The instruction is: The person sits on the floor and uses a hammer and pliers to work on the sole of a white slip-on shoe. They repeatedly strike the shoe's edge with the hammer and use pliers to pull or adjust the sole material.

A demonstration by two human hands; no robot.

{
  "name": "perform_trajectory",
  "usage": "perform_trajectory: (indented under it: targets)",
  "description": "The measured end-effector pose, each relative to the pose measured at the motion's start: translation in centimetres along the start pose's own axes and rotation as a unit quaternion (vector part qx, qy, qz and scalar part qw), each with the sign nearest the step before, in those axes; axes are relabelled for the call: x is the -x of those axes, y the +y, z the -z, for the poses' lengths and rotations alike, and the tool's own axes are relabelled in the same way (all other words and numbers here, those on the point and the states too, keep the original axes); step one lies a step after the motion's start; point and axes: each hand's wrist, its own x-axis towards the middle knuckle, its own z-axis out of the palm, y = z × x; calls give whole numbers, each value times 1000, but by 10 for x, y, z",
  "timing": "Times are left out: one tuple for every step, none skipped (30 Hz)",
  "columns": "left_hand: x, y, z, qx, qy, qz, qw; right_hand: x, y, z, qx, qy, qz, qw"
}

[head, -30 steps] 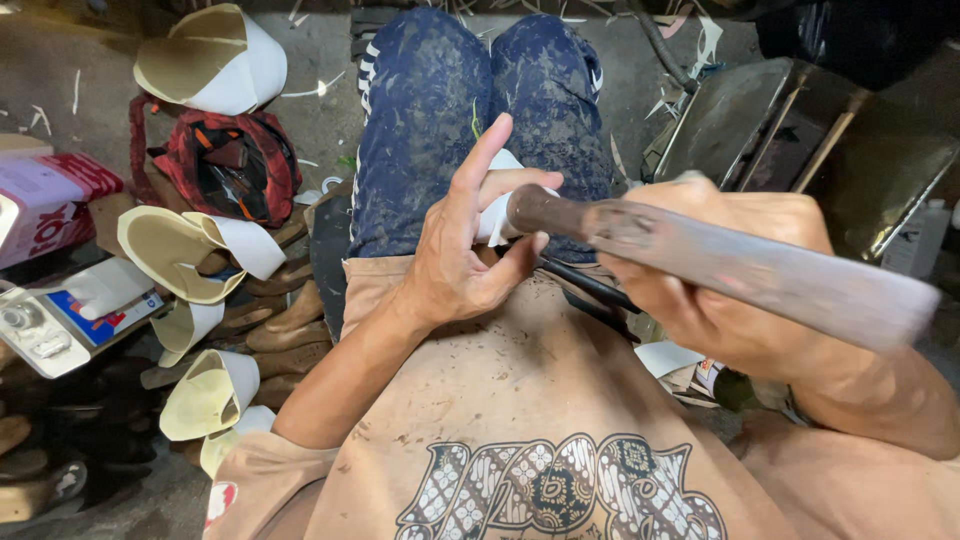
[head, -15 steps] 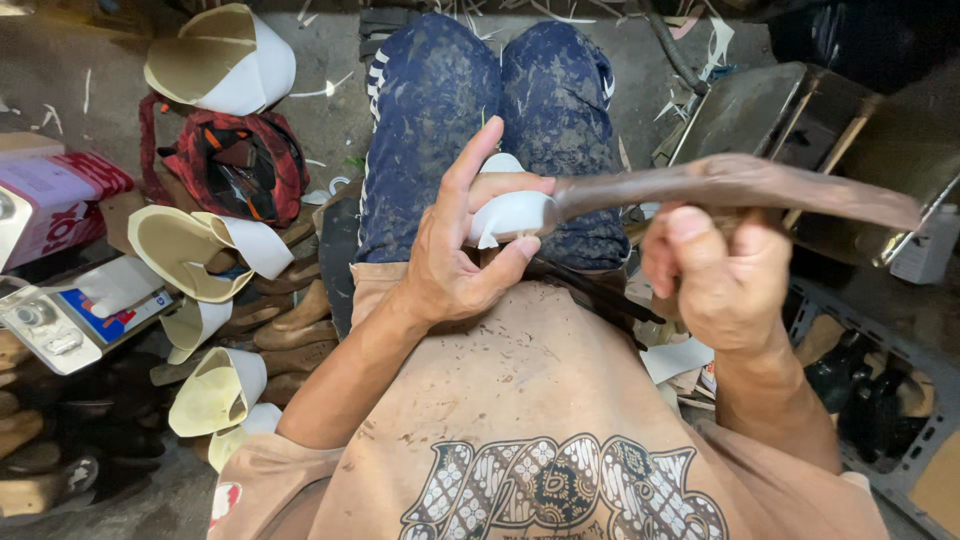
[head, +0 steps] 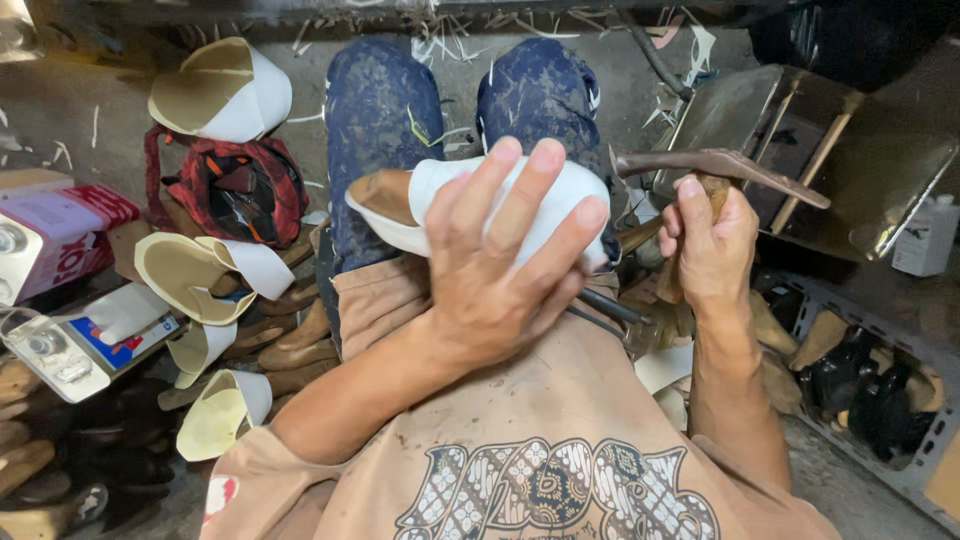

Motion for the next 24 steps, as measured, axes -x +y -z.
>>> perform_trajectory:
  targets:
    - [10, -8, -17, 0, 1, -6, 1000, -2, 1, 0, -4, 4, 4, 1000]
    - [19, -16, -34, 105, -36, 24, 993, -5, 3, 1, 26, 3, 14, 1000]
    - [30, -25, -51, 212, -78, 53, 973, -4, 5, 3, 56, 5, 19, 998]
    - [34, -31, -44, 215, -82, 46, 972, -6, 1, 3, 53, 13, 19, 998]
    - [40, -36, -36, 218, -29, 33, 975, -2, -2, 4, 77, 4, 16, 997]
    - [46, -41, -29, 221, 24, 21, 975, 1, -4, 5, 101, -5, 13, 995]
    - [42, -40, -19, 228, 18, 23, 973, 3, -1, 7, 104, -1, 5, 995]
    - [39, -39, -8, 164, -3, 62, 984, 6, 1, 7, 112, -7, 3, 994]
    - [31, -42, 0, 94, -19, 93, 991, 1, 3, 5, 117, -12, 12, 993]
    - [30, -47, -5, 95, -18, 88, 991, -2, 2, 4, 115, -7, 14, 993]
    - [33, -49, -8, 50, -67, 106, 991, -1, 2, 3, 116, -10, 10, 993]
    - [36, -50, -11, 4, -115, 123, 986, 1, 2, 2, 117, -12, 6, 993]
    - [35, -49, -14, 5, -118, 121, 986, 2, 0, 1, 116, -10, 3, 993]
    - [34, -47, -17, -24, -115, 116, 986, 2, -2, 0, 112, -17, 2, 994]
    - [33, -46, -21, -53, -109, 111, 986, 0, -6, -1, 109, -24, 4, 994]
    - [32, -47, -22, -51, -109, 110, 987, -2, -10, 0, 109, -22, 4, 994]
    - [33, -47, -24, -69, -109, 109, 986, -4, -14, 1, 91, -33, 7, 995]
    - [33, -48, -25, -87, -109, 107, 984, -6, -18, 2, 72, -44, 11, 996]
    - [34, -49, -26, -87, -108, 108, 984, -10, -25, 1, 73, -45, 11, 996]
    - [35, -50, -28, -86, -104, 104, 985, -14, -32, 1, 71, -54, 32, 995]
    - [36, -51, -30, -85, -99, 100, 986, -17, -39, 1, 69, -63, 53, 994]
    - [36, -51, -30, -85, -98, 101, 986, -23, -47, -2, 70, -64, 54, 994]
    - [36, -51, -31, -79, -86, 93, 989, -28, -56, -5, 124, -96, 88, 984]
    - [35, -52, -32, -74, -74, 86, 991, -34, -64, -7, 177, -127, 122, 968]
